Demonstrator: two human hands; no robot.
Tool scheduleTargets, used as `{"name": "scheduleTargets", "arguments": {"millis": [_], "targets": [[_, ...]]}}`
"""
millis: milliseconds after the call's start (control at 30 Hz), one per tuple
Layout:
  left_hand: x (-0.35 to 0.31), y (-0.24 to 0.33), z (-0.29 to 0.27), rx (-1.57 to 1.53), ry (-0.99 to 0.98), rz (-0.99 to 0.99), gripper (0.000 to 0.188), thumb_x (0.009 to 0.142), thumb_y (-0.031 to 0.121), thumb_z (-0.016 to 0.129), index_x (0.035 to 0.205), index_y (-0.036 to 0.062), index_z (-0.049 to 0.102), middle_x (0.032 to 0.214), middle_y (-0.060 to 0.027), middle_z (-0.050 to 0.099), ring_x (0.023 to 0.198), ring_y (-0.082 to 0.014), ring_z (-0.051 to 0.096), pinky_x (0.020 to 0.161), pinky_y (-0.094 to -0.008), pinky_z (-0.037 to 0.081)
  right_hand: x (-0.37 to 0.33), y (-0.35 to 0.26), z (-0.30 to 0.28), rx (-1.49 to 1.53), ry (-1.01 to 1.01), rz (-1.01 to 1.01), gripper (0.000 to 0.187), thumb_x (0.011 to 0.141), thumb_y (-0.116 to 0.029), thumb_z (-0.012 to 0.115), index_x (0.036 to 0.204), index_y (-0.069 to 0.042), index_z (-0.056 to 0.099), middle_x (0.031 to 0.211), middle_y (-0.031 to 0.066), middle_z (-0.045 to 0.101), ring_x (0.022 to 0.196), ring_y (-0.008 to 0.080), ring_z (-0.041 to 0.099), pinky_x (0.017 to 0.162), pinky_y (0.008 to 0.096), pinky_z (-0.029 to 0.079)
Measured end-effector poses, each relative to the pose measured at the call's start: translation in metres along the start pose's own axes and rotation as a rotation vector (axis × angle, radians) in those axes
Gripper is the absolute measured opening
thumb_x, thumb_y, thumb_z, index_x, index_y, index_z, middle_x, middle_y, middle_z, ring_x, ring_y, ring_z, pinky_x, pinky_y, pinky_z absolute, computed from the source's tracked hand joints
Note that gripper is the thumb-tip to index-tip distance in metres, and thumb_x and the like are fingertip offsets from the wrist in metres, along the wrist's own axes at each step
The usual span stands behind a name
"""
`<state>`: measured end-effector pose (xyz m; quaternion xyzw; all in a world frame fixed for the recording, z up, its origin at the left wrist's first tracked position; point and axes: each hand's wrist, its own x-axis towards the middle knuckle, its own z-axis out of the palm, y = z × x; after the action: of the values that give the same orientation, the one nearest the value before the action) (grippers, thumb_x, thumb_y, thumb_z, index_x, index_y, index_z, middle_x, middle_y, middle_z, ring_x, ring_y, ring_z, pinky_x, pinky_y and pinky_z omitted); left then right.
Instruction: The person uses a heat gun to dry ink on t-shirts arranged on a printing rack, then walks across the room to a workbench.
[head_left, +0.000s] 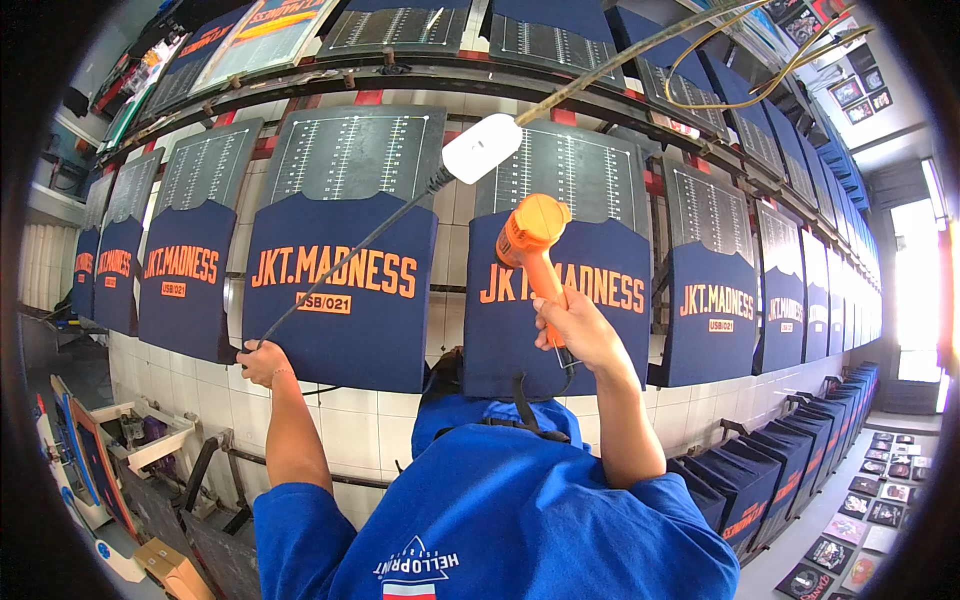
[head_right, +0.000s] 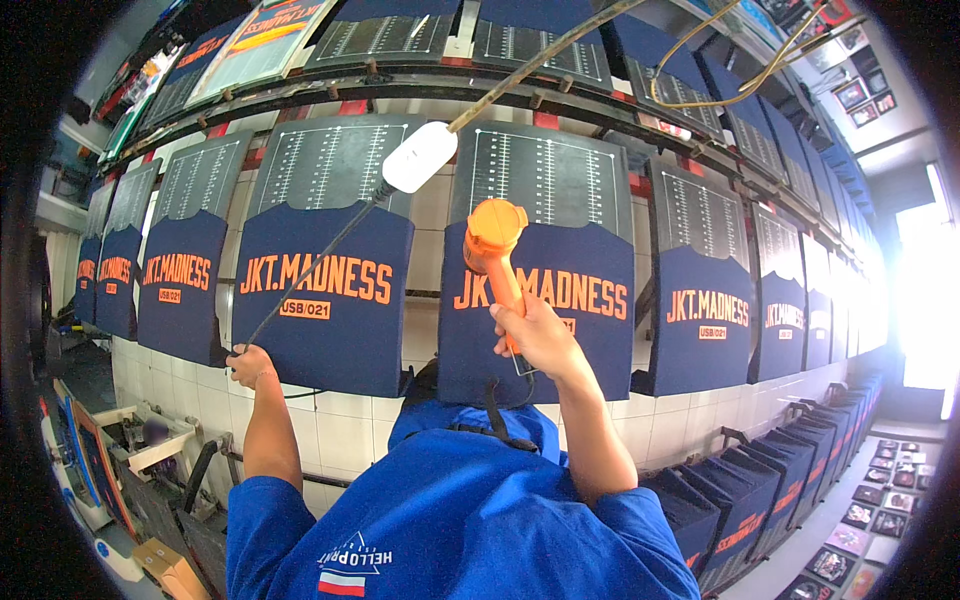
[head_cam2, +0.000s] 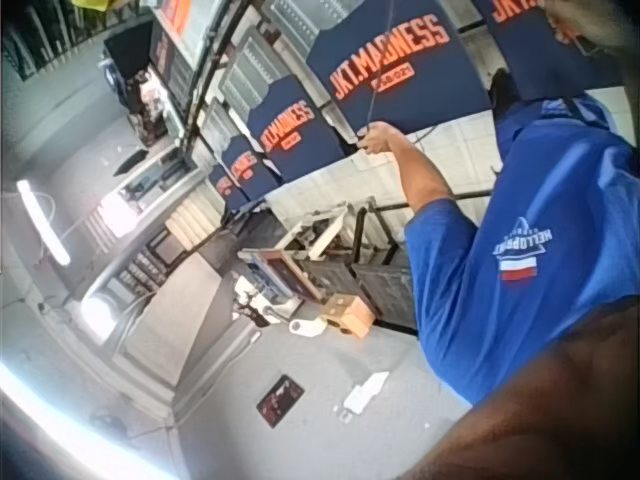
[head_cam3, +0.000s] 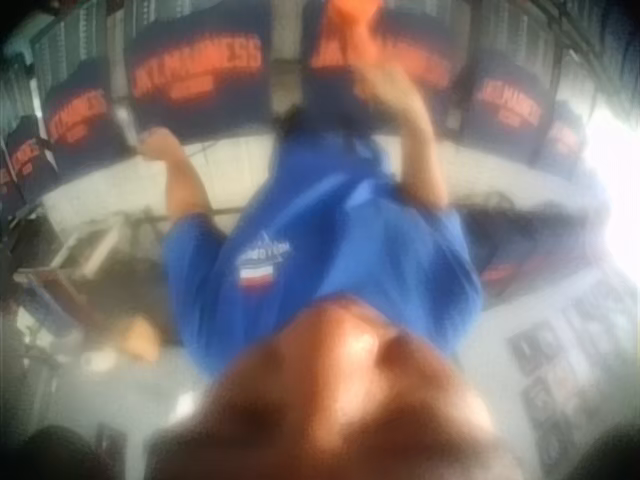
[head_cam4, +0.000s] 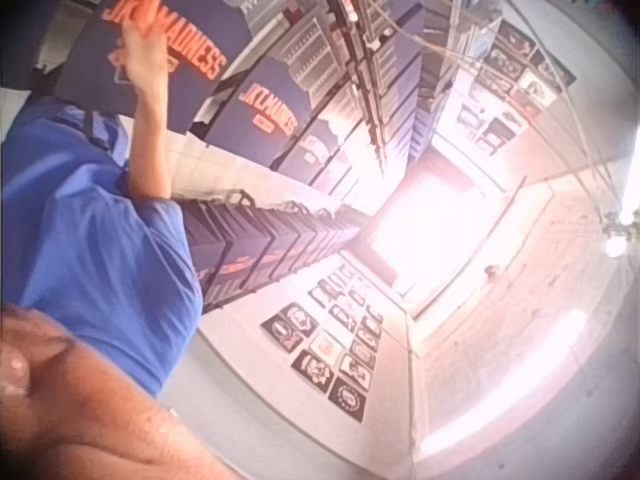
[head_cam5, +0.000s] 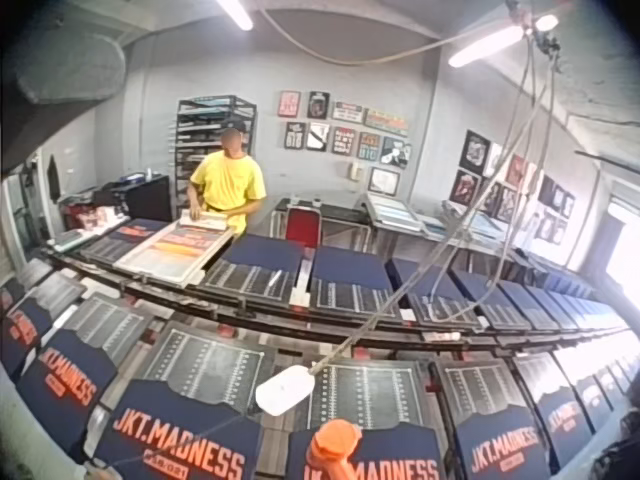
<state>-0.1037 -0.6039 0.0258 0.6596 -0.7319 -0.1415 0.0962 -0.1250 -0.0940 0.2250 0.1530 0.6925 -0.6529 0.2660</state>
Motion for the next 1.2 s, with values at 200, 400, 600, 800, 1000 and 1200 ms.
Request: {"name": "scheduleTargets", "arguments": {"millis": [200,400,600,800,1000,1200], "targets": [[-0.001,-0.001,0.000,-0.011,0.027,0.008,0.054,0.100,0.045,0.034,0.132,0.0024,0.046,0.124,-0.0324,0.051,0.110,-0.0498,0.059,0.089,-0.0572,0.053,-0.015,-0.004,-0.006,-0.073,-0.025,0.076,0.026,0.097,-0.024,0.060,0.103,0.000,0.054,0.078,0.0041,0.059,0.062,0.0130,0.063,0.057,0.0266,0.052],[-0.001,0.000,0.001,-0.001,0.025,0.005,0.054,0.100,0.044,0.034,0.132,0.0025,0.046,0.124,-0.0323,0.051,0.110,-0.0499,0.059,0.088,-0.0577,0.052,-0.035,0.003,-0.009,-0.091,-0.087,0.103,0.028,0.097,-0.025,0.059,0.106,0.002,0.055,0.080,0.0053,0.060,0.063,0.0142,0.064,0.059,0.0265,0.053],[0.000,-0.002,0.000,-0.012,0.029,0.012,0.054,0.100,0.044,0.035,0.132,0.0018,0.045,0.123,-0.0326,0.051,0.109,-0.0507,0.059,0.087,-0.0579,0.053,-0.052,0.005,-0.007,-0.122,0.030,0.111,0.025,0.098,-0.023,0.057,0.104,0.002,0.055,0.081,0.0052,0.060,0.063,0.0131,0.064,0.059,0.0260,0.053],[-0.009,0.004,-0.012,-0.029,-0.010,0.031,0.055,0.101,0.044,0.034,0.133,-0.0001,0.044,0.122,-0.0337,0.051,0.108,-0.0515,0.060,0.087,-0.0576,0.054,-0.047,0.009,0.009,-0.045,-0.040,0.108,0.025,0.098,-0.023,0.058,0.104,0.001,0.055,0.082,0.0060,0.061,0.064,0.0132,0.064,0.058,0.0258,0.053],[-0.008,0.002,-0.011,-0.042,-0.005,0.046,0.057,0.101,0.043,0.035,0.136,-0.0009,0.043,0.122,-0.0336,0.050,0.108,-0.0513,0.059,0.087,-0.0570,0.054,-0.035,0.014,0.026,-0.061,-0.095,0.066,0.029,0.098,-0.025,0.060,0.106,0.002,0.054,0.080,0.0051,0.059,0.064,0.0129,0.064,0.059,0.0261,0.054],[-0.006,-0.001,-0.010,-0.073,-0.015,0.045,0.059,0.101,0.043,0.036,0.139,-0.0010,0.041,0.123,-0.0337,0.049,0.109,-0.0507,0.059,0.087,-0.0563,0.054,-0.038,0.006,0.027,-0.063,-0.056,0.072,0.029,0.098,-0.026,0.059,0.104,0.002,0.054,0.080,0.0060,0.060,0.063,0.0139,0.065,0.058,0.0266,0.054]]}}
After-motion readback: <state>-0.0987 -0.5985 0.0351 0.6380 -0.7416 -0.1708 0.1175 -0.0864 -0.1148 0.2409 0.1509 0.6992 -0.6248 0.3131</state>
